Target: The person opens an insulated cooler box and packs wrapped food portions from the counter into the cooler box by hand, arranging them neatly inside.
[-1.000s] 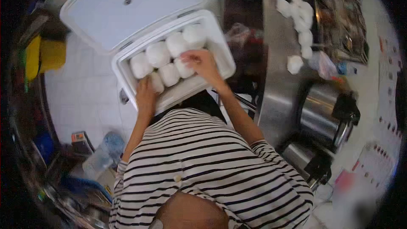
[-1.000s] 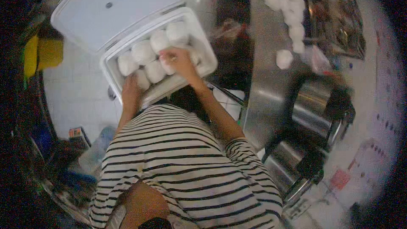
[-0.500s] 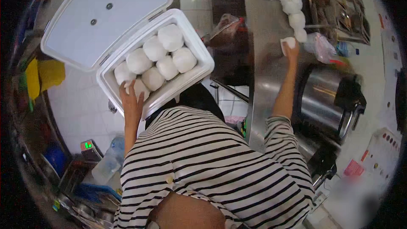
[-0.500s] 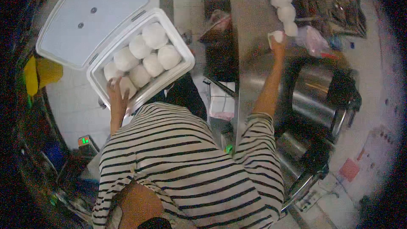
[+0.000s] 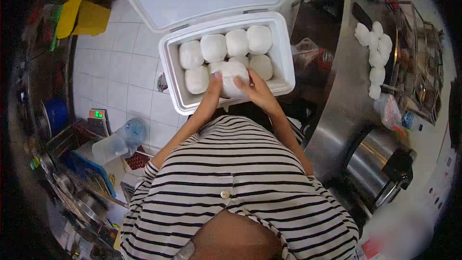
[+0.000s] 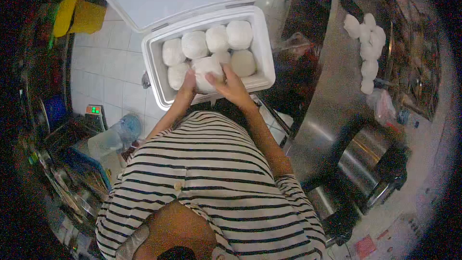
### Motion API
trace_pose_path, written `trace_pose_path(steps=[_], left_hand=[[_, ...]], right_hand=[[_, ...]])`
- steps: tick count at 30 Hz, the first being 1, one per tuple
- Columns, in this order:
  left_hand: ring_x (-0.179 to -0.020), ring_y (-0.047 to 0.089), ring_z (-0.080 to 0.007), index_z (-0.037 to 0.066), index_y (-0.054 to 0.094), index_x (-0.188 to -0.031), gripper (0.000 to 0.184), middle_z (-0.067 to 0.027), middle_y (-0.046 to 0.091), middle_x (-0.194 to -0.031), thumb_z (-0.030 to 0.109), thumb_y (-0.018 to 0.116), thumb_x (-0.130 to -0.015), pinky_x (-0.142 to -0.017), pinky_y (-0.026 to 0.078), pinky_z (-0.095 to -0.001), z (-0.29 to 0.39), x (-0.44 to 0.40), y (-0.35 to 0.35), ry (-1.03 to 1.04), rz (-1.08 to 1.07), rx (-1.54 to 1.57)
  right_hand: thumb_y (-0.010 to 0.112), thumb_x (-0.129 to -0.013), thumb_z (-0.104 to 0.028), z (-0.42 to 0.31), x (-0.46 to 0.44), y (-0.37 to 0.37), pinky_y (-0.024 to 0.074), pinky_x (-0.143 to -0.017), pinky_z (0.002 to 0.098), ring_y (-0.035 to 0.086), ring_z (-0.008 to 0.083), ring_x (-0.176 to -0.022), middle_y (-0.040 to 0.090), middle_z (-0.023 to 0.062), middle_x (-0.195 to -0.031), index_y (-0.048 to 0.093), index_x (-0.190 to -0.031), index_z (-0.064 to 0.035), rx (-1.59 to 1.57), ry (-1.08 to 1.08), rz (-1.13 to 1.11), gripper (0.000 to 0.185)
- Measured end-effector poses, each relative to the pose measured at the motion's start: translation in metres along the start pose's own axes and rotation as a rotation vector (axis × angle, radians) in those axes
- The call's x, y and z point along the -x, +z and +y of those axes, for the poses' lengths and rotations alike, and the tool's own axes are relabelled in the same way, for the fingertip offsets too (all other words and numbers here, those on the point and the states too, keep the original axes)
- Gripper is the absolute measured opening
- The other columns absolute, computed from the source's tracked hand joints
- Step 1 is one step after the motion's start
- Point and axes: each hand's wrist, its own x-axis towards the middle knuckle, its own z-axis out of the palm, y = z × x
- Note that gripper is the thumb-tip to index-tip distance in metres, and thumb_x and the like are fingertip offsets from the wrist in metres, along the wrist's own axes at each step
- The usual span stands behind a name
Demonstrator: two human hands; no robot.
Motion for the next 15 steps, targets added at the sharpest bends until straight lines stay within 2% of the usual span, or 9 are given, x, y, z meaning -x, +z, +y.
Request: trace_pose_path(steps=[3, 5, 6, 7, 9, 10, 12, 13, 15], left_hand=[[-0.096, 0.047, -0.0223, -0.004, 0.042, -0.113, 0.058, -0.0169, 0.049, -0.103, 0.048, 0.025, -0.095, -0.086, 0.040, -0.0335, 0.023, 0.008, -0.001, -0.018, 0.048, -0.269], [-0.080, 0.052, -0.0282, -0.004, 0.051, -0.097, 0.048, -0.0227, 0.051, -0.087, 0.041, 0.034, -0.095, -0.072, 0.044, -0.0400, 0.029, -0.004, -0.019, -0.203, -0.072, -0.409], [-0.081, 0.052, -0.0320, -0.004, 0.052, -0.095, 0.040, -0.0248, 0.050, -0.090, 0.034, 0.039, -0.093, -0.072, 0.044, -0.0418, 0.032, -0.005, -0.035, 0.003, -0.064, -0.744], [-0.083, 0.052, -0.0359, -0.003, 0.054, -0.094, 0.032, -0.0268, 0.050, -0.092, 0.027, 0.043, -0.092, -0.072, 0.044, -0.0436, 0.043, -0.003, -0.038, 0.218, -0.050, -1.070], [-0.088, 0.051, -0.0412, -0.001, 0.053, -0.100, 0.020, -0.0277, 0.050, -0.099, 0.013, 0.048, -0.087, -0.077, 0.043, -0.0456, 0.069, 0.015, -0.033, 0.398, 0.297, -1.029], [-0.090, 0.051, -0.0407, 0.000, 0.053, -0.101, 0.019, -0.0269, 0.050, -0.100, 0.011, 0.047, -0.086, -0.078, 0.043, -0.0453, 0.069, 0.016, -0.033, 0.448, 0.286, -1.040], [-0.094, 0.050, -0.0396, 0.001, 0.052, -0.103, 0.020, -0.0254, 0.049, -0.102, 0.008, 0.046, -0.086, -0.081, 0.042, -0.0447, 0.070, 0.016, -0.032, 0.550, 0.263, -1.063], [-0.101, 0.047, -0.0397, 0.001, 0.049, -0.107, 0.024, -0.0238, 0.049, -0.106, 0.007, 0.046, -0.084, -0.086, 0.040, -0.0436, 0.062, 0.013, -0.033, 0.502, 0.111, -1.086], [-0.104, 0.045, -0.0394, -0.002, 0.047, -0.108, 0.025, -0.0236, 0.047, -0.110, 0.008, 0.045, -0.086, -0.088, 0.039, -0.0427, 0.043, 0.004, -0.028, 0.542, 0.064, -1.062]], right_hand=[[0.062, -0.082, -0.035, 0.027, -0.016, 0.014, 0.0412, -0.083, 0.0293, 0.050, 0.0163, -0.098, 0.054, 0.0083, -0.109, 0.045, -0.121, -0.0025, 0.109, -0.155, 0.089, 0.053], [0.063, -0.079, -0.040, 0.006, -0.030, 0.007, 0.0412, -0.083, 0.0311, 0.049, 0.0176, -0.099, 0.053, 0.0084, -0.110, 0.042, -0.124, -0.0041, 0.022, 0.278, -0.054, 0.061], [0.063, -0.078, -0.043, -0.010, -0.039, 0.000, 0.0413, -0.083, 0.0321, 0.049, 0.0182, -0.099, 0.052, 0.0084, -0.111, 0.041, -0.125, -0.0049, -0.016, 0.487, -0.111, 0.065], [0.063, -0.074, -0.049, -0.022, -0.043, -0.005, 0.0416, -0.083, 0.0357, 0.050, 0.0207, -0.101, 0.051, 0.0094, -0.115, 0.038, -0.127, -0.0047, -0.023, 0.446, -0.201, 0.073], [0.061, -0.077, -0.046, 0.007, -0.060, 0.008, 0.0419, -0.081, 0.0370, 0.050, 0.0224, -0.102, 0.051, 0.0114, -0.116, 0.040, -0.125, -0.0035, -0.132, 0.423, -0.181, 0.068], [0.060, -0.078, -0.045, 0.025, -0.067, 0.020, 0.0420, -0.081, 0.0377, 0.051, 0.0233, -0.103, 0.051, 0.0124, -0.116, 0.041, -0.124, -0.0029, -0.193, 0.411, -0.173, 0.065], [0.058, -0.079, -0.046, 0.043, -0.078, 0.044, 0.0441, -0.078, 0.0419, 0.053, 0.0269, -0.102, 0.053, 0.0162, -0.115, 0.046, -0.118, 0.0028, 0.147, 0.238, -0.007, 0.063], [0.057, -0.080, -0.047, 0.052, -0.083, 0.056, 0.0451, -0.076, 0.0441, 0.054, 0.0288, -0.101, 0.054, 0.0182, -0.115, 0.049, -0.115, 0.0057, 0.323, 0.163, 0.086, 0.063], [0.055, -0.081, -0.039, 0.092, -0.092, 0.065, 0.0445, -0.077, 0.0434, 0.054, 0.0313, -0.100, 0.054, 0.0197, -0.114, 0.050, -0.112, 0.0050, 0.745, -0.034, 0.218, 0.054]])
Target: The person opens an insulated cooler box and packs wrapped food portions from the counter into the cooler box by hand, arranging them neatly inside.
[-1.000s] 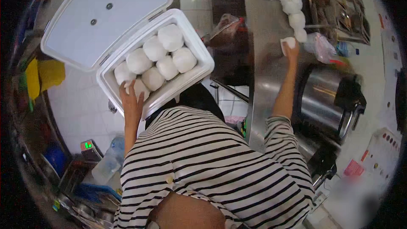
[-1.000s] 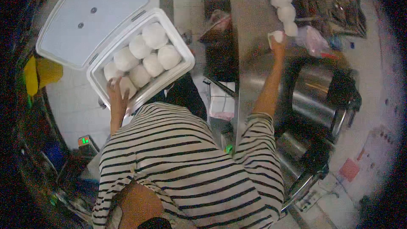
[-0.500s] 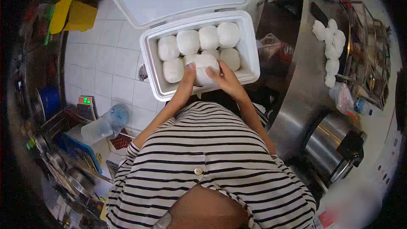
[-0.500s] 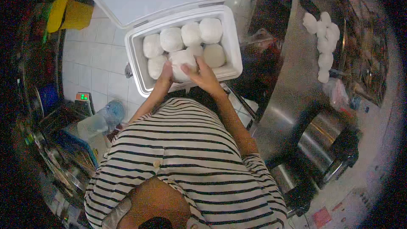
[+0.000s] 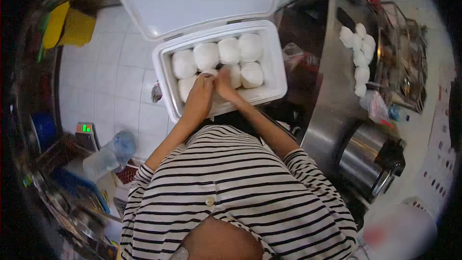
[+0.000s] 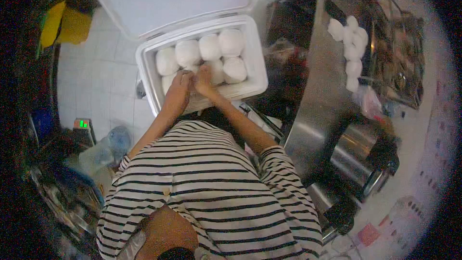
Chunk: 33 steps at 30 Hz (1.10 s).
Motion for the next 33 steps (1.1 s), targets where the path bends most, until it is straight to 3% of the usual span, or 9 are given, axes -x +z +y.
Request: trace_pose_path(steps=[4, 9, 10, 14, 17, 23, 26, 29, 33], left_hand=[[-0.106, 0.045, -0.0383, -0.005, 0.043, -0.113, 0.031, -0.0237, 0.045, -0.114, 0.014, 0.046, -0.088, -0.091, 0.038, -0.0407, 0.000, -0.017, 0.031, 0.077, -0.054, 0.168], [-0.108, 0.043, -0.0346, -0.002, 0.045, -0.113, 0.046, -0.0187, 0.045, -0.116, 0.019, 0.063, -0.077, -0.091, 0.039, -0.0405, -0.012, -0.016, 0.037, 0.236, -0.239, -0.281], [-0.108, 0.043, -0.0331, -0.001, 0.047, -0.111, 0.048, -0.0162, 0.046, -0.114, 0.016, 0.067, -0.070, -0.090, 0.040, -0.0398, -0.010, -0.016, 0.043, 0.181, -0.232, -0.345], [-0.107, 0.044, -0.0331, 0.006, 0.052, -0.106, 0.044, -0.0159, 0.046, -0.108, 0.016, 0.067, -0.066, -0.089, 0.040, -0.0404, -0.007, -0.019, 0.048, 0.127, -0.216, -0.310], [-0.106, 0.044, -0.0343, 0.009, 0.054, -0.102, 0.038, -0.0163, 0.046, -0.109, 0.017, 0.067, -0.068, -0.088, 0.040, -0.0421, -0.007, -0.020, 0.054, 0.130, -0.261, -0.452], [-0.104, 0.043, -0.0344, 0.009, 0.056, -0.098, 0.029, -0.0166, 0.044, -0.113, 0.017, 0.065, -0.072, -0.089, 0.038, -0.0433, 0.005, -0.027, 0.057, 0.012, -0.223, -0.348], [-0.102, 0.043, -0.0341, 0.010, 0.055, -0.097, 0.029, -0.0164, 0.044, -0.113, 0.018, 0.065, -0.072, -0.088, 0.038, -0.0443, 0.000, -0.028, 0.062, 0.016, -0.183, -0.383], [-0.104, 0.043, -0.0331, 0.011, 0.056, -0.097, 0.029, -0.0155, 0.045, -0.112, 0.021, 0.066, -0.072, -0.088, 0.038, -0.0442, 0.004, -0.028, 0.060, 0.005, -0.168, -0.389], [-0.105, 0.043, -0.0317, 0.011, 0.057, -0.097, 0.030, -0.0146, 0.045, -0.112, 0.023, 0.067, -0.072, -0.087, 0.039, -0.0442, -0.004, -0.025, 0.058, 0.030, -0.182, -0.377]], right_hand=[[0.051, -0.084, -0.028, 0.038, -0.001, 0.002, 0.0434, -0.078, 0.0439, 0.055, 0.0356, -0.096, 0.058, 0.0216, -0.107, 0.055, -0.102, 0.0059, 0.265, -0.281, -0.076, 0.039], [0.054, -0.087, -0.025, 0.052, 0.016, -0.211, 0.0484, -0.078, 0.0305, 0.061, 0.0189, -0.087, 0.064, 0.0093, -0.098, 0.061, -0.105, -0.0005, -0.761, -0.087, -0.416, 0.031], [0.055, -0.086, -0.023, 0.071, 0.012, -0.254, 0.0501, -0.074, 0.0296, 0.062, 0.0185, -0.082, 0.064, 0.0110, -0.095, 0.061, -0.102, 0.0014, -1.000, 0.148, -0.348, 0.029], [0.052, -0.086, -0.036, 0.231, -0.043, -0.382, 0.0479, -0.067, 0.0329, 0.062, 0.0200, -0.071, 0.066, 0.0080, -0.078, 0.062, -0.094, -0.0023, 0.009, 0.141, 0.774, 0.036], [0.056, -0.080, -0.043, 0.317, -0.103, -0.411, 0.0420, -0.082, 0.0489, 0.052, 0.0361, -0.098, 0.057, 0.0157, -0.105, 0.055, -0.111, -0.0093, 0.538, 0.264, 1.028, 0.046], [0.056, -0.078, -0.048, 0.315, -0.087, -0.359, 0.0374, -0.084, 0.0513, 0.048, 0.0331, -0.100, 0.054, 0.0153, -0.105, 0.057, -0.104, -0.0072, 0.746, 0.079, 1.033, 0.048], [0.060, -0.077, -0.042, 0.268, -0.063, -0.357, 0.0391, -0.084, 0.0488, 0.049, 0.0336, -0.101, 0.055, 0.0169, -0.105, 0.054, -0.107, -0.0068, 0.504, 0.472, 1.044, 0.047], [0.063, -0.076, -0.037, 0.277, -0.040, -0.356, 0.0416, -0.084, 0.0456, 0.050, 0.0319, -0.104, 0.052, 0.0176, -0.113, 0.047, -0.117, -0.0068, 0.451, 0.696, 0.732, 0.053], [0.062, -0.075, -0.029, 0.267, -0.006, -0.360, 0.0403, -0.087, 0.0407, 0.048, 0.0276, -0.108, 0.048, 0.0145, -0.121, 0.040, -0.125, -0.0070, 0.127, 0.494, 0.471, 0.060]])
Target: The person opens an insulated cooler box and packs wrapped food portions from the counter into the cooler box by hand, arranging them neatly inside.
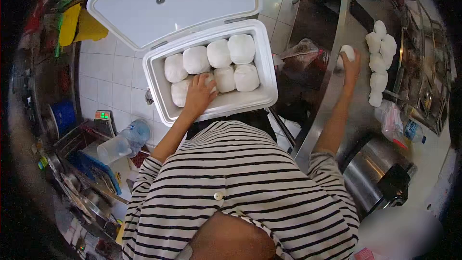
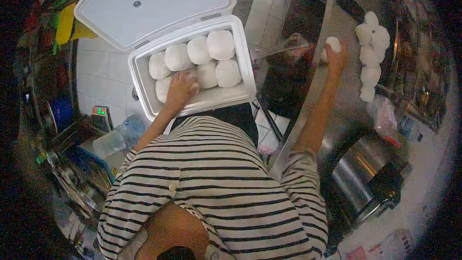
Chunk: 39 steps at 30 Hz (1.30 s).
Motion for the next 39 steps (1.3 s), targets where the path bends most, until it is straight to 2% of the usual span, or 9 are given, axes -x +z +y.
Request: trace_pose_path(steps=[4, 8, 14, 16, 24, 28, 30, 32, 39], left_hand=[[-0.104, 0.044, -0.0316, 0.011, 0.057, -0.097, 0.032, -0.0139, 0.046, -0.111, 0.025, 0.068, -0.071, -0.086, 0.040, -0.0437, -0.006, -0.001, -0.003, 0.002, -0.048, 0.037], [-0.103, 0.044, -0.0313, 0.010, 0.055, -0.102, 0.038, -0.0146, 0.046, -0.111, 0.025, 0.069, -0.070, -0.086, 0.040, -0.0419, -0.016, 0.002, -0.001, 0.072, -0.012, 0.108], [-0.105, 0.044, -0.0349, 0.000, 0.045, -0.111, 0.051, -0.0182, 0.045, -0.110, 0.016, 0.069, -0.069, -0.090, 0.039, -0.0407, -0.029, 0.010, -0.011, 0.082, 0.061, 0.367], [-0.106, 0.044, -0.0366, -0.003, 0.042, -0.112, 0.052, -0.0191, 0.045, -0.110, 0.012, 0.067, -0.069, -0.091, 0.038, -0.0403, -0.021, 0.010, -0.027, 0.064, 0.053, 0.449], [-0.112, 0.042, -0.0347, 0.002, 0.046, -0.114, 0.049, -0.0178, 0.044, -0.117, 0.010, 0.065, -0.070, -0.095, 0.037, -0.0399, 0.009, -0.030, 0.013, 0.355, -0.043, 0.279], [-0.112, 0.042, -0.0348, 0.002, 0.051, -0.109, 0.044, -0.0181, 0.045, -0.117, 0.010, 0.066, -0.069, -0.095, 0.036, -0.0408, 0.012, -0.031, 0.015, 0.343, -0.053, 0.211], [-0.111, 0.042, -0.0350, 0.002, 0.052, -0.106, 0.041, -0.0183, 0.046, -0.116, 0.010, 0.066, -0.069, -0.094, 0.037, -0.0409, 0.016, -0.033, 0.012, 0.319, -0.055, 0.228], [-0.109, 0.043, -0.0350, 0.002, 0.053, -0.104, 0.039, -0.0183, 0.047, -0.114, 0.009, 0.066, -0.068, -0.094, 0.037, -0.0410, 0.023, -0.036, 0.009, 0.262, -0.073, 0.255], [-0.106, 0.044, -0.0341, 0.003, 0.055, -0.099, 0.031, -0.0160, 0.048, -0.110, 0.013, 0.065, -0.071, -0.091, 0.037, -0.0423, 0.049, -0.044, 0.003, 0.139, -0.060, 0.166]], right_hand=[[0.062, -0.072, -0.020, -0.110, 0.129, -0.024, 0.0349, -0.094, 0.0354, 0.045, 0.0238, -0.111, 0.045, 0.0102, -0.122, 0.038, -0.129, -0.0073, -0.779, -0.105, -0.582, 0.063], [0.070, -0.064, -0.020, -0.201, 0.219, 0.040, 0.0309, -0.096, 0.0307, 0.041, 0.0214, -0.112, 0.045, 0.0079, -0.120, 0.041, -0.125, -0.0089, -0.704, -0.287, -1.034, 0.068], [0.063, -0.074, -0.017, -0.182, 0.279, 0.216, 0.0230, -0.104, 0.0438, 0.028, 0.0451, -0.123, 0.029, 0.0252, -0.135, 0.024, -0.133, 0.0007, -0.106, -0.587, -0.436, 0.073], [0.056, -0.079, -0.016, -0.179, 0.278, 0.222, 0.0185, -0.105, 0.0470, 0.020, 0.0502, -0.125, 0.023, 0.0286, -0.137, 0.015, -0.136, 0.0034, -0.067, -0.593, -0.473, 0.074], [0.054, -0.082, -0.012, -0.173, 0.187, 0.047, 0.0420, -0.091, 0.0362, 0.055, 0.0236, -0.105, 0.058, 0.0152, -0.111, 0.045, -0.122, 0.0031, -0.584, -0.378, -0.845, 0.043], [0.054, -0.086, -0.014, -0.059, 0.096, -0.047, 0.0497, -0.074, 0.0306, 0.062, 0.0195, -0.084, 0.064, 0.0086, -0.095, 0.057, -0.106, -0.0011, -0.712, 0.023, -0.076, 0.024], [0.061, -0.078, -0.015, 0.101, 0.025, -0.055, 0.0502, -0.067, 0.0346, 0.063, 0.0269, -0.074, 0.065, 0.0126, -0.086, 0.057, -0.103, 0.0031, -0.080, -0.111, 0.501, 0.031], [0.064, -0.073, -0.016, 0.177, -0.005, -0.074, 0.0479, -0.073, 0.0403, 0.059, 0.0347, -0.083, 0.062, 0.0193, -0.092, 0.055, -0.100, 0.0073, 0.374, 0.107, 0.487, 0.037], [0.071, -0.064, -0.040, 0.231, -0.009, -0.055, 0.0432, -0.084, 0.0460, 0.050, 0.0386, -0.103, 0.055, 0.0190, -0.108, 0.048, -0.120, -0.0045, 0.867, -0.043, 0.396, 0.070]])
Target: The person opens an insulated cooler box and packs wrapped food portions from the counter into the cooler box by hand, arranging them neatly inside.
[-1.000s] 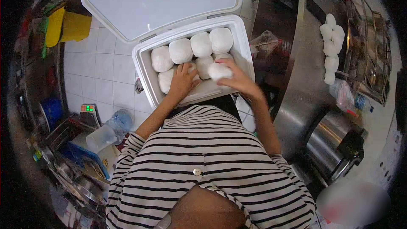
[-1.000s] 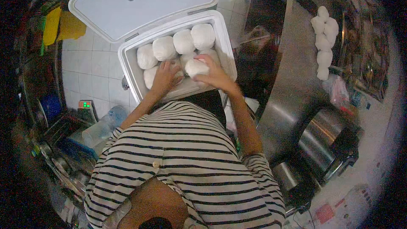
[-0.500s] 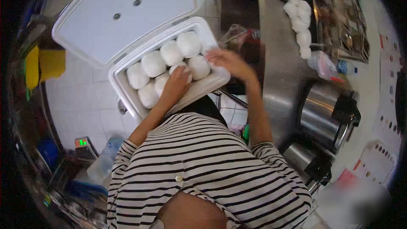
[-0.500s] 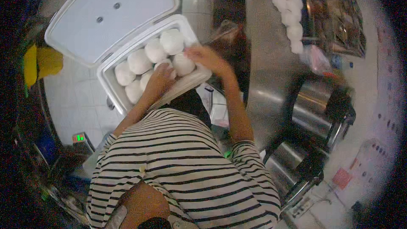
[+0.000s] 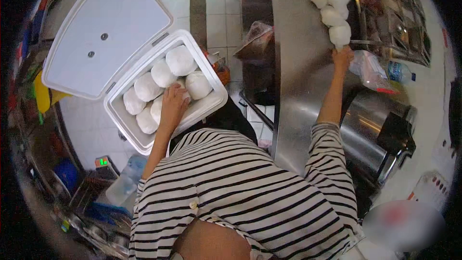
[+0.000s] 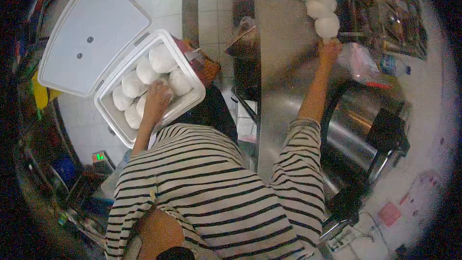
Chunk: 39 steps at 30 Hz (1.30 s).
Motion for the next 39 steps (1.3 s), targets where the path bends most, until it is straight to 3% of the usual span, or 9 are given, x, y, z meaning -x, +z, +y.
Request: trace_pose_path(steps=[10, 14, 18, 23, 24, 26, 30, 37, 39], left_hand=[[-0.111, 0.040, -0.0342, 0.005, 0.055, -0.098, 0.030, -0.0159, 0.043, -0.118, 0.012, 0.066, -0.071, -0.092, 0.037, -0.0442, -0.005, 0.001, 0.017, -0.029, 0.058, -0.099], [-0.112, 0.040, -0.0338, 0.008, 0.056, -0.099, 0.030, -0.0139, 0.044, -0.120, 0.015, 0.066, -0.071, -0.092, 0.037, -0.0443, -0.007, 0.002, 0.015, -0.064, 0.037, -0.080], [-0.109, 0.042, -0.0325, 0.010, 0.055, -0.101, 0.033, -0.0125, 0.045, -0.118, 0.018, 0.066, -0.072, -0.091, 0.037, -0.0440, -0.011, 0.007, 0.007, 0.001, 0.107, -0.061], [-0.109, 0.042, -0.0313, 0.009, 0.054, -0.101, 0.034, -0.0121, 0.046, -0.115, 0.025, 0.064, -0.073, -0.089, 0.037, -0.0436, -0.027, 0.014, 0.022, 0.079, 0.178, -0.137], [-0.109, 0.042, -0.0311, 0.009, 0.054, -0.101, 0.034, -0.0118, 0.045, -0.116, 0.025, 0.064, -0.073, -0.089, 0.037, -0.0436, -0.027, 0.014, 0.021, 0.087, 0.177, -0.127], [-0.110, 0.042, -0.0295, 0.008, 0.052, -0.107, 0.041, -0.0111, 0.044, -0.119, 0.027, 0.064, -0.073, -0.090, 0.037, -0.0441, -0.035, 0.017, 0.020, 0.107, 0.146, -0.097], [-0.110, 0.043, -0.0290, 0.002, 0.042, -0.121, 0.054, -0.0121, 0.044, -0.121, 0.022, 0.062, -0.075, -0.094, 0.035, -0.0480, -0.028, 0.023, 0.011, 0.051, 0.172, -0.095], [-0.111, 0.043, -0.0389, -0.006, 0.036, -0.123, 0.054, -0.0251, 0.044, -0.118, 0.006, 0.057, -0.074, -0.095, 0.037, -0.0406, -0.017, -0.006, 0.010, 0.177, 0.108, 0.293], [-0.110, 0.042, -0.0427, -0.009, 0.034, -0.123, 0.055, -0.0291, 0.041, -0.119, 0.009, 0.057, -0.077, -0.095, 0.036, -0.0431, -0.009, -0.014, 0.016, 0.177, 0.101, 0.238]], right_hand=[[0.075, -0.059, -0.051, -0.001, 0.058, 0.007, 0.0488, -0.076, 0.0436, 0.053, 0.0333, -0.096, 0.048, 0.0211, -0.116, 0.031, -0.133, -0.0084, -0.635, 0.729, -0.352, 0.095], [0.075, -0.063, -0.046, -0.015, 0.060, -0.036, 0.0490, -0.075, 0.0441, 0.052, 0.0312, -0.100, 0.047, 0.0190, -0.119, 0.033, -0.133, -0.0123, -0.795, 0.544, -0.680, 0.088], [0.075, -0.067, -0.029, -0.098, 0.090, -0.187, 0.0463, -0.082, 0.0402, 0.050, 0.0247, -0.105, 0.045, 0.0099, -0.122, 0.036, -0.131, -0.0099, -1.573, 0.311, -1.048, 0.077], [0.079, -0.056, -0.025, -0.250, 0.117, -0.319, 0.0281, -0.102, 0.0341, 0.037, 0.0230, -0.120, 0.043, 0.0101, -0.124, 0.041, -0.126, -0.0052, -1.592, -0.891, -1.120, 0.082], [0.079, -0.054, -0.022, -0.284, 0.133, -0.313, 0.0302, -0.100, 0.0348, 0.040, 0.0260, -0.117, 0.042, 0.0126, -0.123, 0.041, -0.126, -0.0068, -1.447, -1.089, -0.860, 0.083], [0.073, -0.054, -0.008, -0.329, 0.153, -0.326, 0.0345, -0.097, 0.0402, 0.043, 0.0372, -0.108, 0.041, 0.0177, -0.118, 0.045, -0.126, -0.0196, -1.035, -0.928, -0.884, 0.078], [0.058, -0.064, 0.005, -0.379, 0.201, -0.275, 0.0332, -0.099, 0.0454, 0.032, 0.0449, -0.120, 0.033, 0.0239, -0.126, 0.044, -0.128, -0.0228, -0.797, -0.891, -0.289, 0.072], [0.057, -0.069, 0.002, -0.363, 0.198, -0.260, 0.0282, -0.103, 0.0464, 0.018, 0.0429, -0.131, 0.026, 0.0277, -0.136, 0.044, -0.129, -0.0233, -0.854, -0.949, -0.502, 0.067], [0.058, -0.077, -0.008, -0.329, 0.157, -0.281, 0.0385, -0.095, 0.0403, 0.047, 0.0331, -0.116, 0.049, 0.0211, -0.122, 0.055, -0.116, -0.0090, -1.120, -1.008, -0.793, 0.039]])
